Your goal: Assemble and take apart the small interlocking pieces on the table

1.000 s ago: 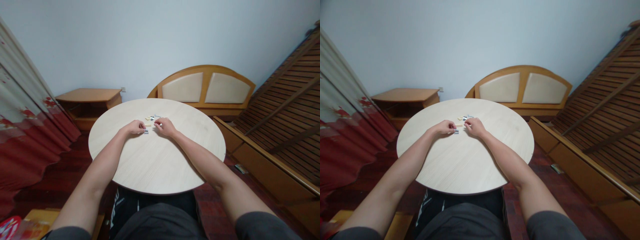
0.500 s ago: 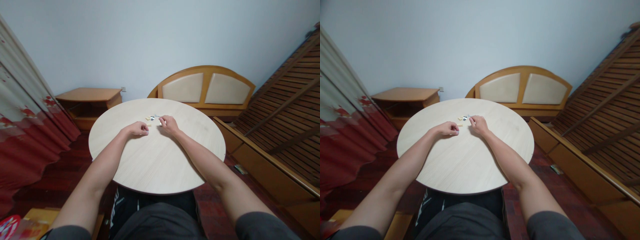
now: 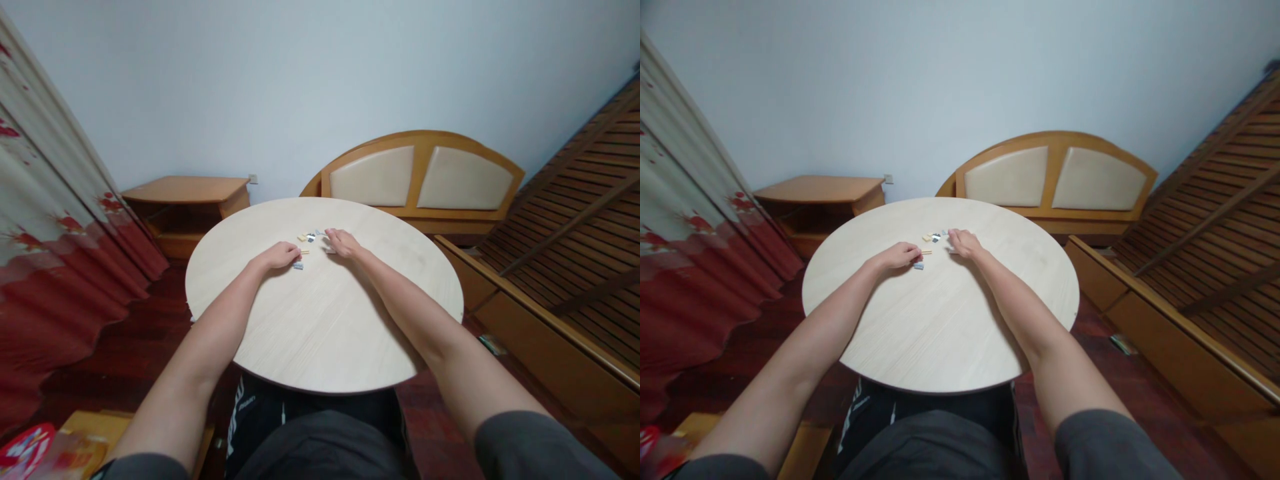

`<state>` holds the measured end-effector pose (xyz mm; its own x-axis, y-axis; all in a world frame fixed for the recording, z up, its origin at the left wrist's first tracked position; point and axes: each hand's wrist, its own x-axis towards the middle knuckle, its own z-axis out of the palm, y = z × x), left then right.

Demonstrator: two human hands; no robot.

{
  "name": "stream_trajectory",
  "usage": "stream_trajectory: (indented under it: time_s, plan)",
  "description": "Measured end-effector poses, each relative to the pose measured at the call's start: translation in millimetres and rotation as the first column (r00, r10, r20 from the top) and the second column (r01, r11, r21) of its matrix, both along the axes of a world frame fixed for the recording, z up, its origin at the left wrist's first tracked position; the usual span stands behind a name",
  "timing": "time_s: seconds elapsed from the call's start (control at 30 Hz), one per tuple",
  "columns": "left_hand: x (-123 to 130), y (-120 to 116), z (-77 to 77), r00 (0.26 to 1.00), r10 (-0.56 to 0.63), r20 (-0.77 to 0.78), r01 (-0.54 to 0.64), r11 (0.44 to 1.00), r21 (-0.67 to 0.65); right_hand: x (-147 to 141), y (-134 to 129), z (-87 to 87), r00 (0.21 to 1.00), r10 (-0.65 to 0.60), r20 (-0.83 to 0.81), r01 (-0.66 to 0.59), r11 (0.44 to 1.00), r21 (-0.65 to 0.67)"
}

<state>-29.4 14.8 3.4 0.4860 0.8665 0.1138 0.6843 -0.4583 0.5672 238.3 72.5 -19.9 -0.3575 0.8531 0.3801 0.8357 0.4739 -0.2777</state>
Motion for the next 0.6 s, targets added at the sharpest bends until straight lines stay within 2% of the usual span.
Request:
stream_trajectory:
  time_s: [0.1, 0.27, 0.43, 0.6]
  plan:
    - [0, -1, -0.6, 1.0, 0.003, -0.001, -0.003, 1.0, 0.011, -6, 15, 0.7, 0.999, 0.004, 0.036, 0.001, 0.993, -0.12]
    - [0, -1, -1.7, 1.0, -0.007, 0.005, 0.007, 1.0, 0.017, 4, 25, 7.5, 0.996, -0.089, 0.02, 0.091, 0.976, -0.2]
    - [1, 4, -4.6, 1.0, -0.01, 0.018, 0.01, 1.0, 0.006, 40, 5, 8.1, 0.968, -0.231, 0.096, 0.245, 0.956, -0.162]
    - [2, 4, -3.3, 1.0, 0.003, -0.011, -0.003, 0.999, 0.035, 60, -22, -6.7, 0.917, -0.398, -0.002, 0.396, 0.913, -0.092]
